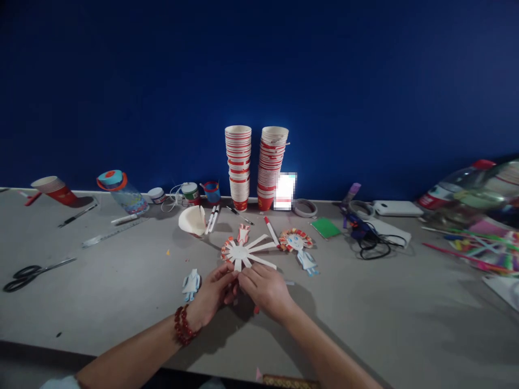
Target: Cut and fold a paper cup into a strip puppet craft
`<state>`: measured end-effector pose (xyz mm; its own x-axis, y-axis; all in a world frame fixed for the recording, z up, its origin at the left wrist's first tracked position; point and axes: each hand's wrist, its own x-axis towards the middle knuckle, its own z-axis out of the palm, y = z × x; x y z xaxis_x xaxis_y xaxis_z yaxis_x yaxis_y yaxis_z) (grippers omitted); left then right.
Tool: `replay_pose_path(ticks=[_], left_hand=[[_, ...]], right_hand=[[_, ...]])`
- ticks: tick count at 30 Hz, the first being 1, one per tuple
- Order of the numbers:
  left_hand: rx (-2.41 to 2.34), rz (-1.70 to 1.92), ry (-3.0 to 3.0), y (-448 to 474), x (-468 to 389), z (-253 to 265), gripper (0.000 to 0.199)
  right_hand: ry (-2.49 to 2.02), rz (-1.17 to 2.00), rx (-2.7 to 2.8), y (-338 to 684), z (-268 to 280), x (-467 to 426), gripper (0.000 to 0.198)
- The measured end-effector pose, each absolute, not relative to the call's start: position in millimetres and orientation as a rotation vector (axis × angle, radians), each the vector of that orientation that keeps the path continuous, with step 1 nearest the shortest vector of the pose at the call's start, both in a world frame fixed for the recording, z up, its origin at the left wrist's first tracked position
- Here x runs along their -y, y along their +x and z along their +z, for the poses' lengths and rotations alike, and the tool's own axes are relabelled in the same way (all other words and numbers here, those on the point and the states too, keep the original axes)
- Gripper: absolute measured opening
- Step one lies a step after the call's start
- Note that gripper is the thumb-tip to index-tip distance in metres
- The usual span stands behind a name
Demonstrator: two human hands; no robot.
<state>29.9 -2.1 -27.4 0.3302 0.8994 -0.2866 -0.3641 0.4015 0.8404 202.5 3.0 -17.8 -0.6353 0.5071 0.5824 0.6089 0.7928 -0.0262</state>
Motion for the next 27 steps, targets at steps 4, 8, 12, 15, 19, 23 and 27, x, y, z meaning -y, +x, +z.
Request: replay_pose_path(ticks=[4,8,12,15,19,23,27], left_hand=[[-0.907,0.961,0.728,31.6,3.6,-24.2,0.042],[-0.924,0.987,0.752,33.3,5.6,-24.5,0.046],[-0.925,0.991,0.767,34.3,6.0,-26.1,0.046],[-0.925,1.012,0.786,34.4,6.4,-27.1,0.043],[-0.894,1.019,0.776,34.9,7.2,-28.0,0.043],[-0.895,1.014,0.780,35.1,7.8,-28.4,0.043],[-0.883,1.009,0.758,33.1,8.5,-28.8,0.038]], right_hand=[[-0.850,-0.214,2.374,203.0,-17.3,-4.1,0.024],[-0.855,-0.241,2.333,203.2,-14.5,-2.0,0.019],[-0.856,-0.250,2.354,201.8,-14.6,-1.2,0.019],[-0.868,-0.187,2.338,200.5,-18.1,-2.1,0.021],[-0.886,-0.151,2.307,200.6,-21.9,-2.7,0.021],[-0.873,-0.144,2.334,201.2,-21.0,-3.5,0.021],[-0.879,-0.170,2.363,200.2,-17.4,-3.5,0.022]])
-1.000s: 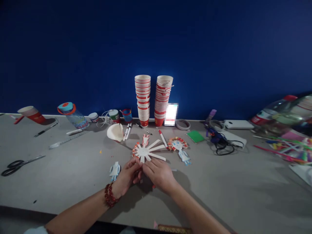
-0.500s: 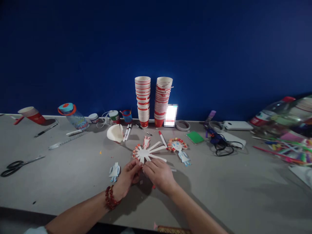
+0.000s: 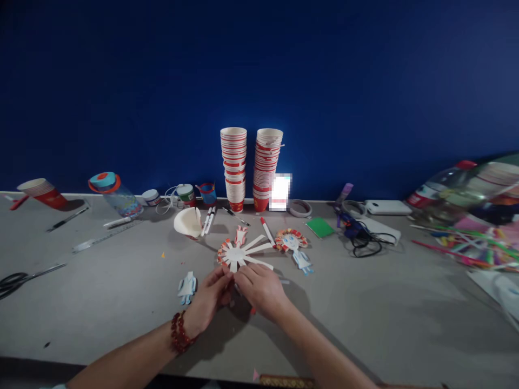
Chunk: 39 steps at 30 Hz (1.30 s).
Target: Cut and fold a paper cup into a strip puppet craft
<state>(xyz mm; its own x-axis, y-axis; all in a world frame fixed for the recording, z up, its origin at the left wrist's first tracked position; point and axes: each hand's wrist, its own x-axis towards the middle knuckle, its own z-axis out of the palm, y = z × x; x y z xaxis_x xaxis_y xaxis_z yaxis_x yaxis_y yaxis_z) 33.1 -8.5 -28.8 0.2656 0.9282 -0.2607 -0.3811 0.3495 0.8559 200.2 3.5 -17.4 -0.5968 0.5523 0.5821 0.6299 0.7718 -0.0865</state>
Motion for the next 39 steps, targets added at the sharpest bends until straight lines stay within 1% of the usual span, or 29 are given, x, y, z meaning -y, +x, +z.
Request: replay_pose_path(ticks=[4,10,17,22,27,30,33,39], left_hand=[[-0.873,1.004,0.727,31.5,8.8,-26.5,0.033],[-0.945,0.989,0.676,32.6,9.0,-23.3,0.031],[-0.968,1.029,0.859,31.2,10.5,-33.8,0.033],[-0.966,1.016,0.816,32.2,10.4,-30.7,0.035],[-1.002,1.022,0.782,33.0,11.3,-24.5,0.036],[-0.995,0.993,0.755,31.7,12.0,-24.6,0.038],[-0.980,0.984,0.779,29.6,11.0,-28.4,0.039],[-1.080,0.978,0.990,27.9,7.5,-31.4,0.043]], right_hand=[[-0.883,-0.242,2.408,198.6,-14.3,-1.4,0.025],[-0.862,-0.341,2.392,197.8,-16.6,-1.5,0.022],[-0.916,-0.298,2.374,197.4,-21.6,-2.9,0.024],[-0.915,-0.292,2.364,198.2,-22.1,-2.5,0.020],[-0.911,-0.327,2.343,198.9,-21.9,-4.3,0.025],[-0.937,-0.286,2.350,199.0,-23.1,-3.8,0.022],[-0.989,-0.176,2.369,198.9,-25.1,-3.0,0.017],[-1.063,0.039,2.416,202.8,-23.6,-5.9,0.011]])
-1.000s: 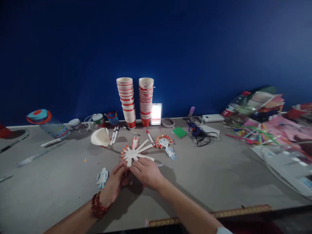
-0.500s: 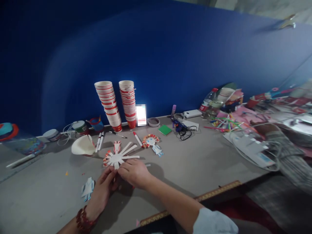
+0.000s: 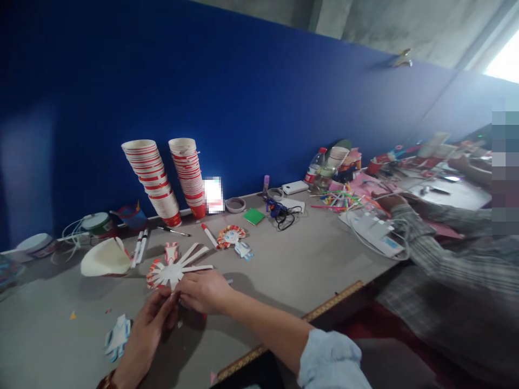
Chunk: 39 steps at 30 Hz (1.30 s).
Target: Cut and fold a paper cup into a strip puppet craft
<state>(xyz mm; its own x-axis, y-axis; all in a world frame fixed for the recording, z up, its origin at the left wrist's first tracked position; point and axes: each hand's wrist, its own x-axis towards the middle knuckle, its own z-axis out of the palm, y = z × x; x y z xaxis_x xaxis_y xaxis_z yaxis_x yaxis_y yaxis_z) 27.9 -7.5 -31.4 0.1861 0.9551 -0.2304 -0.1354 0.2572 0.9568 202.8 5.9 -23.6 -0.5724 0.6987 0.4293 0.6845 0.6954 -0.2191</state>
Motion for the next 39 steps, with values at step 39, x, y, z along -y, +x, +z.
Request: replay_pose_path(ticks=[39], left_hand=[[-1.047,1.075,0.810,35.0,11.5,-26.2,0.040]], right_hand=[[-0.967,-0.218,2.289,194.3,-21.7,-0.5,0.024]])
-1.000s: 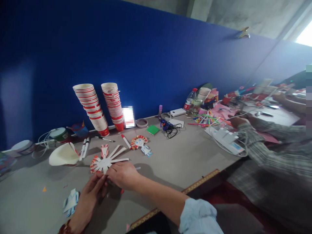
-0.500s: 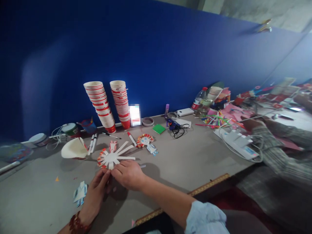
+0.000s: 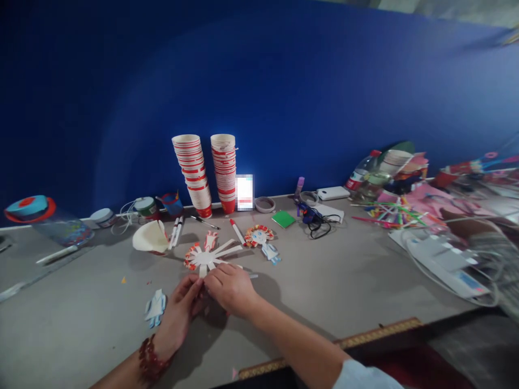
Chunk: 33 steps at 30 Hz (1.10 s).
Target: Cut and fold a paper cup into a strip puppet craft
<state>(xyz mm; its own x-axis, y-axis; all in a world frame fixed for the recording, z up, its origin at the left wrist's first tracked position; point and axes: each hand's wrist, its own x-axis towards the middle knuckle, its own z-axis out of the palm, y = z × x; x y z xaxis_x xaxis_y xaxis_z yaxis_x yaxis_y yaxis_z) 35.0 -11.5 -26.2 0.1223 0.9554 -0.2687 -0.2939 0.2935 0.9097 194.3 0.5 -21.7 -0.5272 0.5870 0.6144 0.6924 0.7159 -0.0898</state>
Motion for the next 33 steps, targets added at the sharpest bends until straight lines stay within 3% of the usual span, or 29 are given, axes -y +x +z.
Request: replay_pose_path(ticks=[15,25,33], left_hand=[[-0.886,1.060,0.746,37.2,7.9,-28.7,0.034],[-0.954,1.105,0.710,39.1,10.0,-27.3,0.042],[-0.887,1.036,0.727,36.4,7.5,-26.7,0.043]], right_hand=[[-0.972,-0.195,2.268,195.5,-19.1,0.6,0.030],[-0.972,-0.147,2.220,195.0,-20.6,3.4,0.018],[-0.942,-0.182,2.251,193.6,-21.2,0.5,0.025]])
